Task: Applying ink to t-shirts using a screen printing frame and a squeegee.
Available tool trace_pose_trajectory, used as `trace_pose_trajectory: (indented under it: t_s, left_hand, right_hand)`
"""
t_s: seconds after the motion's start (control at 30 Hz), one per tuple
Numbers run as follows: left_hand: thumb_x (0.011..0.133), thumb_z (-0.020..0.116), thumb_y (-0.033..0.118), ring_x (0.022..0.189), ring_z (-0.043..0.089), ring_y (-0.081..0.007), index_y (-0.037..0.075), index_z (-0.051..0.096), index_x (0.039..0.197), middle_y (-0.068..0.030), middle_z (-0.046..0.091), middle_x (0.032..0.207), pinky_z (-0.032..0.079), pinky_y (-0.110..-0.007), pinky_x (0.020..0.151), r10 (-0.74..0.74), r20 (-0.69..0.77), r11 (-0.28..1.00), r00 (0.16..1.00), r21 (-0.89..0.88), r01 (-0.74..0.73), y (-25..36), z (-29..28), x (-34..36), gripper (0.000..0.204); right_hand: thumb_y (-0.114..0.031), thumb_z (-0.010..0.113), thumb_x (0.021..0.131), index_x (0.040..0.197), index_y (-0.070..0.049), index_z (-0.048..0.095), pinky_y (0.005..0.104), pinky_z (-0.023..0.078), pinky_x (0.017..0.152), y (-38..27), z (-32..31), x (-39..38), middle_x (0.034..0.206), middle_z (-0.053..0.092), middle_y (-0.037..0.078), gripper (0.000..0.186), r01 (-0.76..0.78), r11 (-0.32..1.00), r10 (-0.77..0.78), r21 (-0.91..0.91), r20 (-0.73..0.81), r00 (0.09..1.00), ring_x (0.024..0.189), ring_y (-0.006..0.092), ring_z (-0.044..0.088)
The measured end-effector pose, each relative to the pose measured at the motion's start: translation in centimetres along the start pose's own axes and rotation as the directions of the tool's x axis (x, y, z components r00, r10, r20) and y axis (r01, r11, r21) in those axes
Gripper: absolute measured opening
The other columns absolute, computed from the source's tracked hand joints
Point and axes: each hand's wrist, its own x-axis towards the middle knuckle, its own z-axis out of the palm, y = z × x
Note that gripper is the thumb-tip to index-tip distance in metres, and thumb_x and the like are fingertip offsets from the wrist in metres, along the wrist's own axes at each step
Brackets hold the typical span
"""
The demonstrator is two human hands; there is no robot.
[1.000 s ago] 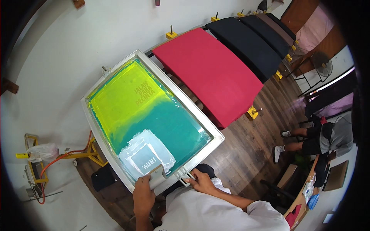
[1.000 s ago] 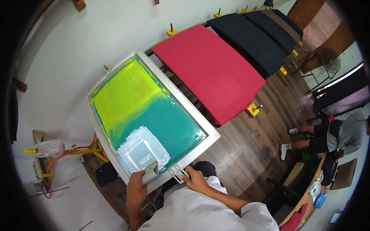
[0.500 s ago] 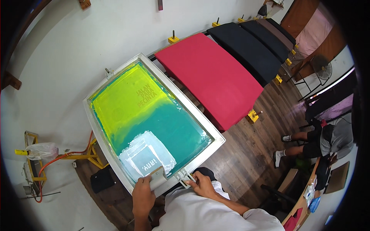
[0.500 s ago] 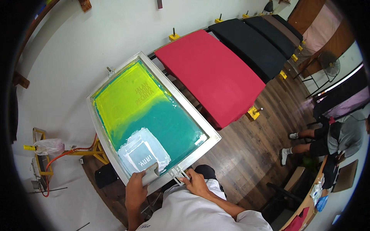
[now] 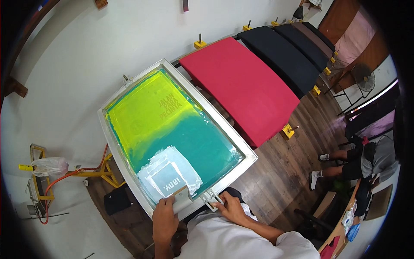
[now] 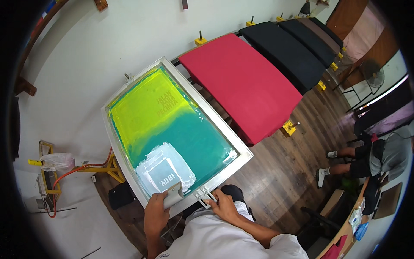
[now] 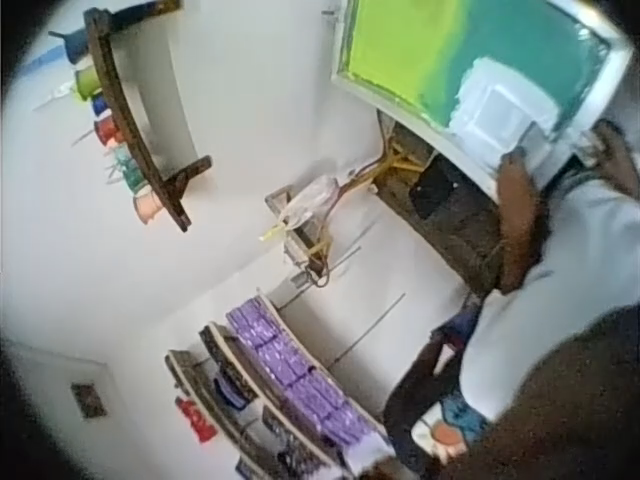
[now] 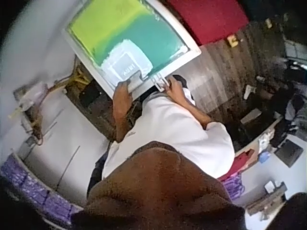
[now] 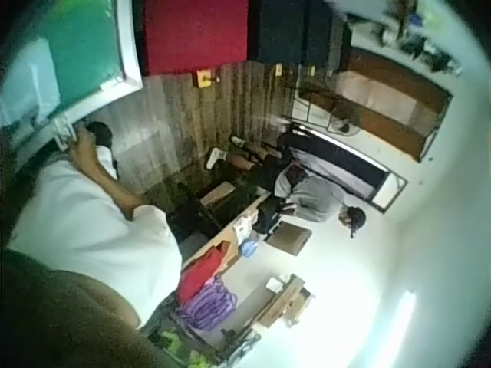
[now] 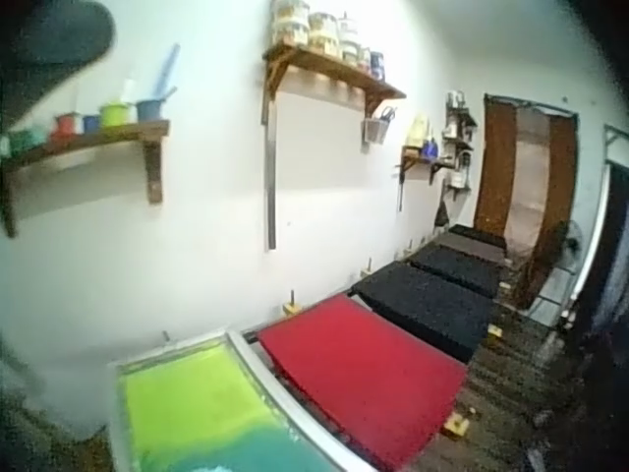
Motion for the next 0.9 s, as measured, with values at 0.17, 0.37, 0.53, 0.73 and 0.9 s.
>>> trace_pose_trajectory:
  t_s: [0.17,0.37,0.53,0.73,0.9]
  left_hand:
    - [0.069,0.066,-0.007,0.100,0.058,-0.0373,0.002,0.057,0.121,-0.0182,0.058,0.105,0.048,-0.045,0.087,-0.009,0.008,1.000,1.000,-0.009,0.009,-0.07,0.06,0.26,0.053]
    - [0.069,0.065,-0.008,0.099,0.058,-0.0371,0.001,0.059,0.120,-0.0180,0.058,0.104,0.048,-0.045,0.086,0.005,-0.002,1.000,1.000,-0.018,-0.005,-0.28,-0.03,0.31,0.052]
    - [0.069,0.065,-0.008,0.098,0.058,-0.0367,0.001,0.060,0.120,-0.0178,0.059,0.102,0.048,-0.045,0.085,0.008,-0.013,1.000,1.000,-0.011,-0.008,-0.21,-0.02,0.40,0.052]
    - [0.070,0.073,-0.004,0.096,0.060,-0.0390,0.004,0.060,0.122,-0.0190,0.059,0.103,0.049,-0.044,0.084,0.016,-0.012,1.000,1.000,-0.017,-0.016,-0.55,-0.03,0.54,0.054]
    - [0.070,0.074,-0.003,0.095,0.060,-0.0388,0.004,0.060,0.122,-0.0186,0.060,0.102,0.049,-0.045,0.083,0.025,-0.036,1.000,0.999,-0.007,-0.025,-0.70,0.28,0.53,0.055]
  right_hand:
    - [-0.023,0.072,0.088,0.093,0.003,0.055,0.0386,0.045,0.053,-0.09,-0.01,0.03,0.069,0.058,0.019,0.032,0.022,1.000,-0.022,0.014,-0.020,1.000,0.056,0.0302,0.059]
    - [-0.026,0.072,0.089,0.093,0.003,0.055,0.0398,0.045,0.054,-0.25,0.13,0.02,0.069,0.058,0.020,0.033,0.027,0.999,-0.026,0.022,-0.024,0.999,0.056,0.0316,0.059]
    - [-0.028,0.071,0.089,0.092,0.003,0.055,0.0419,0.046,0.055,0.49,0.34,0.23,0.074,0.061,0.022,0.035,0.054,0.997,-0.056,-0.050,-0.026,0.998,0.060,0.0360,0.061]
    - [-0.027,0.070,0.089,0.094,0.003,0.055,0.0430,0.047,0.057,0.24,0.23,0.26,0.078,0.062,0.023,0.034,0.070,0.997,-0.070,-0.039,-0.012,0.997,0.065,0.0391,0.063]
    - [-0.026,0.070,0.090,0.095,0.003,0.054,0.0432,0.046,0.057,0.63,0.31,0.23,0.077,0.062,0.023,0.033,0.116,0.992,-0.117,-0.045,-0.021,0.993,0.065,0.0394,0.062]
